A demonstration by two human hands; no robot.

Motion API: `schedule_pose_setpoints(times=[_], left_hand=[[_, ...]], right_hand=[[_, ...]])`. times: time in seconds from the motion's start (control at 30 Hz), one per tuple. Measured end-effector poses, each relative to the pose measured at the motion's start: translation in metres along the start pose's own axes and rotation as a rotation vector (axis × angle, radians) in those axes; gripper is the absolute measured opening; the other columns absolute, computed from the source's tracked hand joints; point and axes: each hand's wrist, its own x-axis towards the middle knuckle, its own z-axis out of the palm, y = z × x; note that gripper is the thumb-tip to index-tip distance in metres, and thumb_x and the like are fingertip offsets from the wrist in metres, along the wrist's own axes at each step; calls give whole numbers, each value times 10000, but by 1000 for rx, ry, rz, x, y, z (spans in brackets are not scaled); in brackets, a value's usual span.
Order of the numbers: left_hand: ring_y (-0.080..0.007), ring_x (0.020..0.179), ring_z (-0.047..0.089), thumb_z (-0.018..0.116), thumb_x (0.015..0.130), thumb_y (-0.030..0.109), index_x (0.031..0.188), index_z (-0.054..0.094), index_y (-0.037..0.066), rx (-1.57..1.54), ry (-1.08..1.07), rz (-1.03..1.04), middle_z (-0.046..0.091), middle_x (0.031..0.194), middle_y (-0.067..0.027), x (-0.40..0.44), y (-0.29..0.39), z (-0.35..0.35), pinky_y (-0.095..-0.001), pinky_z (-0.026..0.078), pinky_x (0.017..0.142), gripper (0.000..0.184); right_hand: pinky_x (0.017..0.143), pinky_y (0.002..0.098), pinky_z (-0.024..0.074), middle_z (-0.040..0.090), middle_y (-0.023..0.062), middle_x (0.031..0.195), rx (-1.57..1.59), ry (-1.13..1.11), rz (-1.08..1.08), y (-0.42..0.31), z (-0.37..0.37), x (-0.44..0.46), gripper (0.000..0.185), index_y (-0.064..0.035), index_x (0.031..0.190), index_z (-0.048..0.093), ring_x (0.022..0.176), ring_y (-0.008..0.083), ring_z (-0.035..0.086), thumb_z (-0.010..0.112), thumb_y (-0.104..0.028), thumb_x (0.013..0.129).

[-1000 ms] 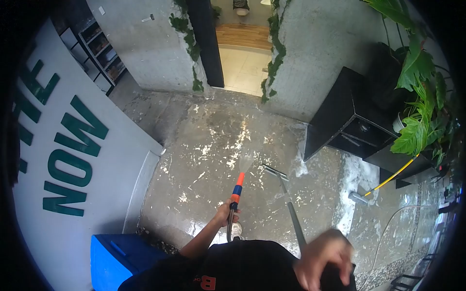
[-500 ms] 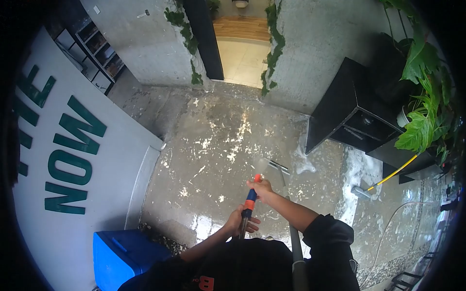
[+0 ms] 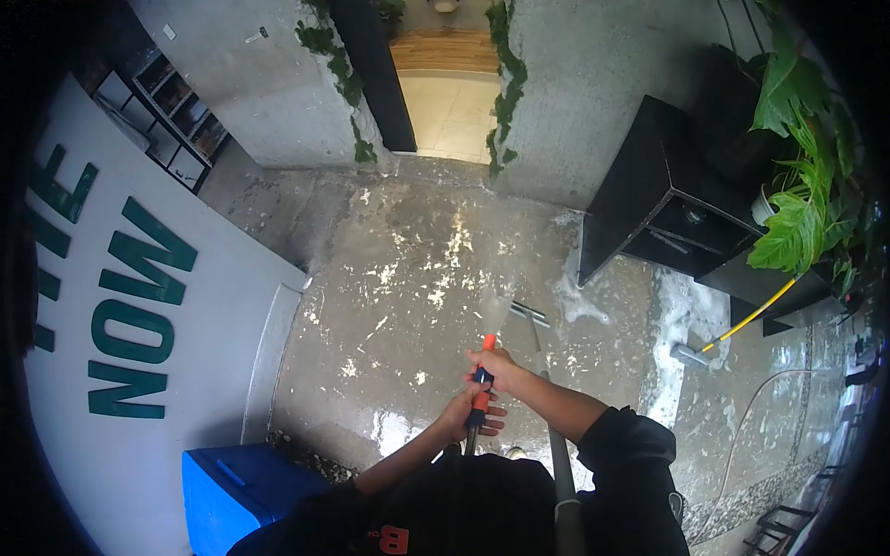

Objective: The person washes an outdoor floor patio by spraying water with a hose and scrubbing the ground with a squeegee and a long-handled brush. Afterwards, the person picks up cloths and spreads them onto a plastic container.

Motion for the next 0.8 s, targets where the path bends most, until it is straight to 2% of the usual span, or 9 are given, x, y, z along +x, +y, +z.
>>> schedule_pose_setpoints(times=[0.07, 0.1, 0.17, 0.2, 0.27, 0.4, 0.47, 0.57, 0.8], left_hand=[[-269, 624, 586, 494, 728, 582, 805, 457, 55, 64, 130, -49, 551, 720, -127, -6, 6, 11, -380, 484, 564, 534], [-269, 624, 586, 494, 728, 582, 805, 457, 55, 66, 129, -48, 551, 720, -127, -2, 3, 10, -380, 484, 564, 534], [-188, 485, 522, 462, 731, 625, 739, 468, 79, 163, 195, -2, 490, 571, -54, 3, -5, 8, -316, 431, 459, 547], [-188, 485, 522, 462, 731, 625, 739, 468, 79, 163, 195, -4, 490, 571, -54, 6, -9, 6, -316, 431, 459, 547], [-150, 428, 472, 499, 718, 612, 708, 464, 84, 9, 115, 5, 448, 514, -22, -1, -7, 12, -275, 378, 398, 530], [-139, 413, 434, 481, 739, 600, 697, 447, 97, -142, 17, -30, 434, 510, -16, -12, 3, 16, -262, 333, 380, 506], [-134, 412, 423, 468, 747, 597, 694, 442, 102, -201, -35, -49, 426, 503, -12, -14, 3, 16, -255, 324, 378, 499], [-132, 414, 419, 463, 753, 592, 694, 441, 104, -235, -115, -22, 419, 498, -9, -18, 2, 16, -256, 325, 379, 492], [-129, 409, 416, 469, 754, 582, 694, 436, 103, -242, -104, -47, 418, 499, -9, -8, -3, 5, -248, 319, 366, 484]], right_hand=[[449, 432, 474, 464, 90, 599, 93, 35, -37, -2, 3, -7, 342, -32, 803, 439, 547, 270, 560, 609, -326, 762], [449, 432, 474, 464, 90, 599, 94, 36, -40, -3, 2, -9, 342, -32, 803, 439, 547, 270, 560, 609, -326, 762], [463, 444, 470, 456, 101, 583, 145, -26, 38, -3, 0, -10, 310, -38, 766, 419, 508, 275, 531, 596, -293, 768], [463, 444, 470, 456, 101, 583, 146, -25, 40, -2, -1, -9, 310, -38, 766, 419, 508, 275, 531, 596, -293, 768], [506, 440, 475, 448, 100, 557, 106, -82, 50, -2, 0, -6, 230, -50, 716, 410, 491, 271, 507, 579, -202, 756], [554, 431, 474, 439, 89, 535, 161, -195, 65, -5, 2, -7, 180, -63, 670, 407, 494, 261, 498, 549, -149, 738], [591, 408, 455, 419, 63, 489, 183, -257, 66, -6, 3, -13, 248, -104, 546, 385, 476, 242, 477, 559, -162, 712], [607, 412, 450, 415, 62, 481, 223, -397, 81, -10, 2, -21, 266, -112, 520, 374, 486, 247, 477, 556, -163, 708], [610, 436, 467, 428, 60, 521, 288, -356, 86, 3, 3, -11, 195, -75, 639, 399, 547, 233, 507, 550, -137, 747]])
